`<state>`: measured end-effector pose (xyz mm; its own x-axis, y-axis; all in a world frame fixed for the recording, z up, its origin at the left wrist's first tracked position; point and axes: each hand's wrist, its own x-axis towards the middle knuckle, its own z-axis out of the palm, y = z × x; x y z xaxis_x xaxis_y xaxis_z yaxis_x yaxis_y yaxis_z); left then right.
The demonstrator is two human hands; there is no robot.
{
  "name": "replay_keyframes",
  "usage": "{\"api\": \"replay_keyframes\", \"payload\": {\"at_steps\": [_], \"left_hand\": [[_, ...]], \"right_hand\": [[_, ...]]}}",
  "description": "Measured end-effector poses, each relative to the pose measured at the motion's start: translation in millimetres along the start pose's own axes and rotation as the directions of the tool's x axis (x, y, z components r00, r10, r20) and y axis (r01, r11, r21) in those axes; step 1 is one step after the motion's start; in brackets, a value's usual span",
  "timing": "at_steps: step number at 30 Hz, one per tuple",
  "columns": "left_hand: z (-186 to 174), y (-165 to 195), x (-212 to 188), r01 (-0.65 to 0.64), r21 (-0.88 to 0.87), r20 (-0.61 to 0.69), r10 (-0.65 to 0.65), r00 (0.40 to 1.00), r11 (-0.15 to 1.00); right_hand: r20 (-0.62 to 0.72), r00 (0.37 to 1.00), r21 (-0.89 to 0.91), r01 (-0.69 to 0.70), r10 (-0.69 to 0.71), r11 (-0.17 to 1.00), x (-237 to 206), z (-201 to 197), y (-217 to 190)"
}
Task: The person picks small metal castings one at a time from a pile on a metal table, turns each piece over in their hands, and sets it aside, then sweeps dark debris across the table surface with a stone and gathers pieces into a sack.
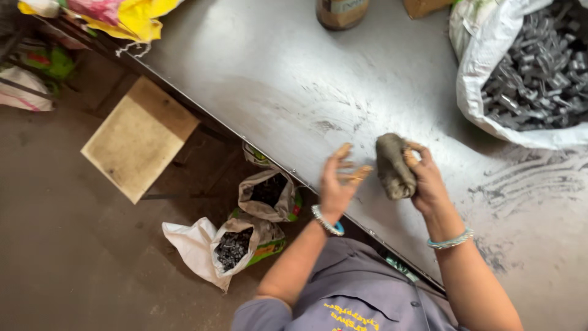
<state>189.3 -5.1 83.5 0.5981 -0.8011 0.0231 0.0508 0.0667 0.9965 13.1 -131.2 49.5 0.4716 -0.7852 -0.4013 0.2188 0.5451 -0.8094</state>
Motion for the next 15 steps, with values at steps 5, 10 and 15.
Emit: {"api": "replay_keyframes", "payload": {"at_steps": [5, 10, 15], "left_hand": [[20, -23, 19, 0.296, -0.508, 0.110, -0.280, 0.954, 0.809], [-1, -29, 43, 0.234, -0.301, -0.097, -0.274, 0.957, 0.925], [-42, -17, 78, 0.412, -0.306, 0.021, -0.427, 0.904, 0.858]], "right_hand": [[0.285, 0.793, -0.848, 0.471, -0.538, 0.244, 1, 44, 6], [0.467, 0.752, -0.809, 0.576, -0.466, 0.119, -26, 92, -24], [0.413, 0.838, -0.902, 0.430, -0.358, -0.032, -5, 127, -30]]}}
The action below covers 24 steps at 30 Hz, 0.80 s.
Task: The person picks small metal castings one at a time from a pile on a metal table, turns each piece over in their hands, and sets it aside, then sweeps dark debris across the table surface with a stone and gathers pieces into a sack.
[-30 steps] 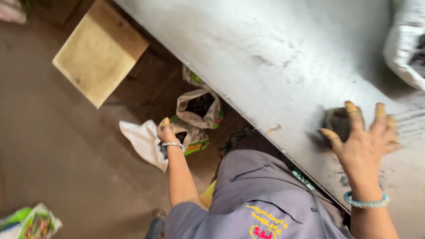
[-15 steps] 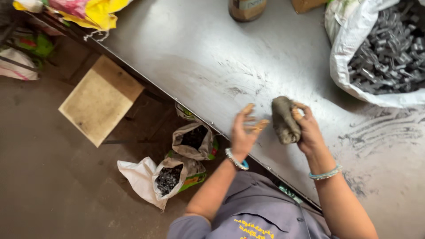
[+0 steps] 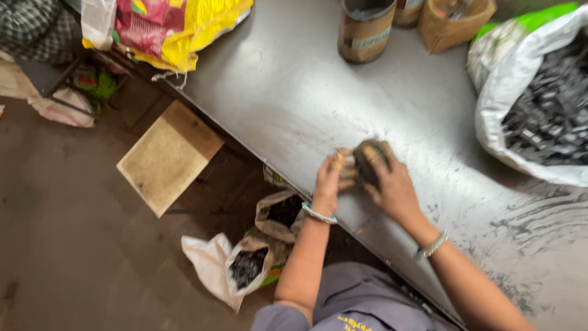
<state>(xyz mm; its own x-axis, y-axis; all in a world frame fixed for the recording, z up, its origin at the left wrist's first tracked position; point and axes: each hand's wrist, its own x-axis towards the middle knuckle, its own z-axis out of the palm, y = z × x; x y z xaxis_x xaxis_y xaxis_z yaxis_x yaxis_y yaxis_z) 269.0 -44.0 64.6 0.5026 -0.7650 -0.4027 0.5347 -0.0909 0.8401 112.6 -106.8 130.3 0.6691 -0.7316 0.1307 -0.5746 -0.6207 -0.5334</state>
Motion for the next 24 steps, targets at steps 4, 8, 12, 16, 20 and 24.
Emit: {"api": "replay_keyframes", "payload": {"at_steps": [4, 8, 12, 16, 20, 24], "left_hand": [[-50, 19, 7, -0.466, 0.243, -0.152, 0.508, 0.848, 0.851], [-81, 37, 3, -0.596, 0.325, -0.509, 0.666, 0.545, 0.735], [-86, 47, -16, -0.600, 0.583, -0.481, 0.828, 0.287, 0.547], [-75, 59, -16, -0.541, 0.736, -0.315, 0.913, 0.258, 0.407], [-35, 64, 1, -0.582, 0.626, -0.322, 0.852, 0.413, 0.519], [31, 65, 34, -0.582, 0.519, -0.173, 0.744, 0.645, 0.626]], "right_hand": [[-0.130, 0.990, 0.120, -0.044, 0.059, 0.992, 25, 3, 9], [-0.033, 0.999, 0.166, 0.007, -0.001, 0.986, 64, 48, -38], [0.088, 0.923, -0.097, 0.383, -0.375, 0.919, 78, 124, -101], [0.115, 0.942, -0.117, 0.328, -0.315, 0.937, 77, 150, -76], [-0.044, 0.998, -0.258, 0.027, -0.039, 0.966, 75, 113, 6], [-0.173, 0.961, -0.258, -0.255, 0.215, 0.932, 8, 32, 93]]}}
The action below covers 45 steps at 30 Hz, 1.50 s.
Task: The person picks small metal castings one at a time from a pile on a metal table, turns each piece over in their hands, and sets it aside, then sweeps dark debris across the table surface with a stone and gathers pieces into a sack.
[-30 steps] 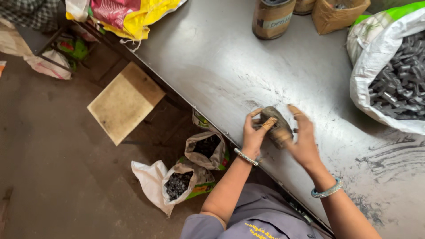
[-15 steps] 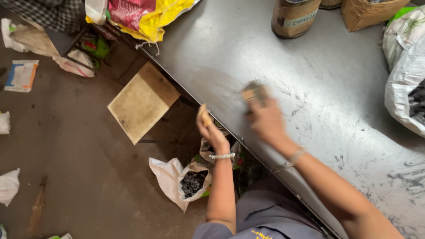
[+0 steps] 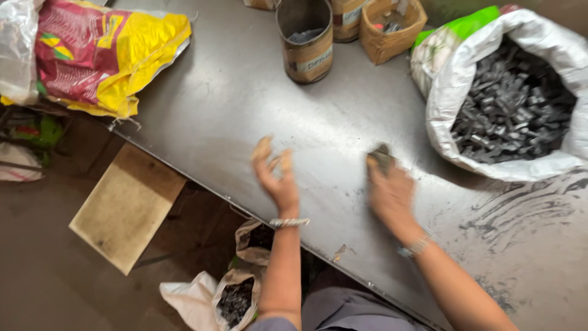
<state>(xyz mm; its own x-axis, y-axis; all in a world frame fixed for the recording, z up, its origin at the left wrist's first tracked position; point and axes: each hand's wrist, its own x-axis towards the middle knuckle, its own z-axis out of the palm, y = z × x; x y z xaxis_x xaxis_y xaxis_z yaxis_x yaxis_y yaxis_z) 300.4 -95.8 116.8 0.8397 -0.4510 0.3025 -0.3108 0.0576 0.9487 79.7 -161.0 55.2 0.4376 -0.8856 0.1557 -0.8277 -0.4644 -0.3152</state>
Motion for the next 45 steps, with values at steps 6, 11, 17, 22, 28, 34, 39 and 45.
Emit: {"api": "replay_keyframes", "payload": {"at_steps": [6, 11, 17, 22, 28, 34, 39, 45], "left_hand": [[159, 21, 40, -0.320, 0.149, 0.352, 0.252, 0.901, 0.935], [260, 46, 69, -0.346, 0.390, 0.484, 0.130, 0.865, 0.853], [303, 55, 87, -0.248, 0.513, 0.443, -0.006, 0.897, 0.822], [301, 32, 87, -0.407, 0.352, 0.410, 0.252, 0.877, 0.843], [272, 24, 84, -0.559, 0.300, 0.486, 0.381, 0.787, 0.773], [263, 56, 136, -0.610, 0.228, 0.371, 0.511, 0.775, 0.759], [289, 81, 209, -0.531, 0.309, 0.135, 0.516, 0.846, 0.789], [312, 88, 236, -0.411, 0.416, 0.042, 0.435, 0.900, 0.811]], "right_hand": [[-0.096, 0.974, -0.305, -0.225, 0.205, 0.925, -119, -96, 132], [-0.106, 0.889, -0.535, -0.429, 0.446, 0.728, -195, -90, 205], [-0.116, 0.942, -0.505, -0.330, 0.316, 0.798, -195, -26, 263], [-0.181, 0.927, -0.382, -0.373, 0.327, 0.846, -176, -11, 273], [-0.203, 0.911, -0.338, -0.409, 0.359, 0.847, -172, -1, 272], [-0.198, 0.901, -0.330, -0.432, 0.386, 0.840, -175, 13, 274], [-0.217, 0.891, -0.315, -0.450, 0.398, 0.835, -178, 16, 274], [-0.254, 0.883, -0.268, -0.456, 0.394, 0.849, -178, 13, 274]]}}
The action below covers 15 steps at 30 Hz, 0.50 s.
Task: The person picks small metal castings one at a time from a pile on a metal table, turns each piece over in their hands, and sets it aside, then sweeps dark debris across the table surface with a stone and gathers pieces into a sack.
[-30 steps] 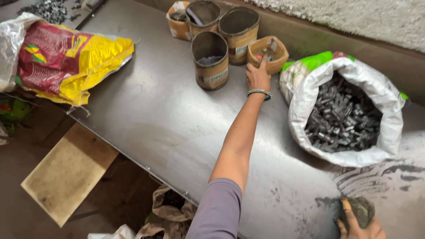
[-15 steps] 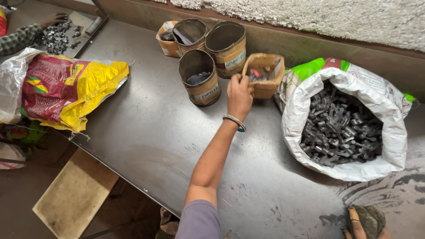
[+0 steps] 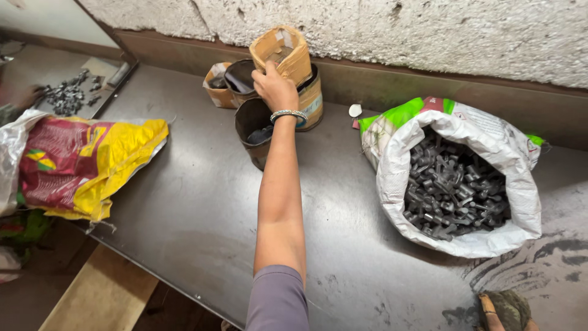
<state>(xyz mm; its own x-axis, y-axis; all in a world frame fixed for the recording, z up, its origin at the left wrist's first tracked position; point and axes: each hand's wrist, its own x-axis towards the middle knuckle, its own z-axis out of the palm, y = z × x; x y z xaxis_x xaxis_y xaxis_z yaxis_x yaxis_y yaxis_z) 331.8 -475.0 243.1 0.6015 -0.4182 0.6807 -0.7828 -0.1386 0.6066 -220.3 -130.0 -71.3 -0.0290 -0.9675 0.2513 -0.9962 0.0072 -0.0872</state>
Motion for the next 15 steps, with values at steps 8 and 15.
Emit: {"api": "replay_keyframes", "payload": {"at_steps": [8, 15], "left_hand": [[-4, 18, 9, -0.030, 0.181, 0.119, 0.009, 0.993, 0.983], [-8, 24, -7, -0.018, 0.280, 0.288, -0.066, 0.955, 0.960]], "right_hand": [[-0.066, 0.997, 0.116, 0.046, -0.038, 0.992, -4, 5, 15], [0.130, 0.990, -0.296, -0.018, 0.059, 0.955, -20, -7, 2]]}}
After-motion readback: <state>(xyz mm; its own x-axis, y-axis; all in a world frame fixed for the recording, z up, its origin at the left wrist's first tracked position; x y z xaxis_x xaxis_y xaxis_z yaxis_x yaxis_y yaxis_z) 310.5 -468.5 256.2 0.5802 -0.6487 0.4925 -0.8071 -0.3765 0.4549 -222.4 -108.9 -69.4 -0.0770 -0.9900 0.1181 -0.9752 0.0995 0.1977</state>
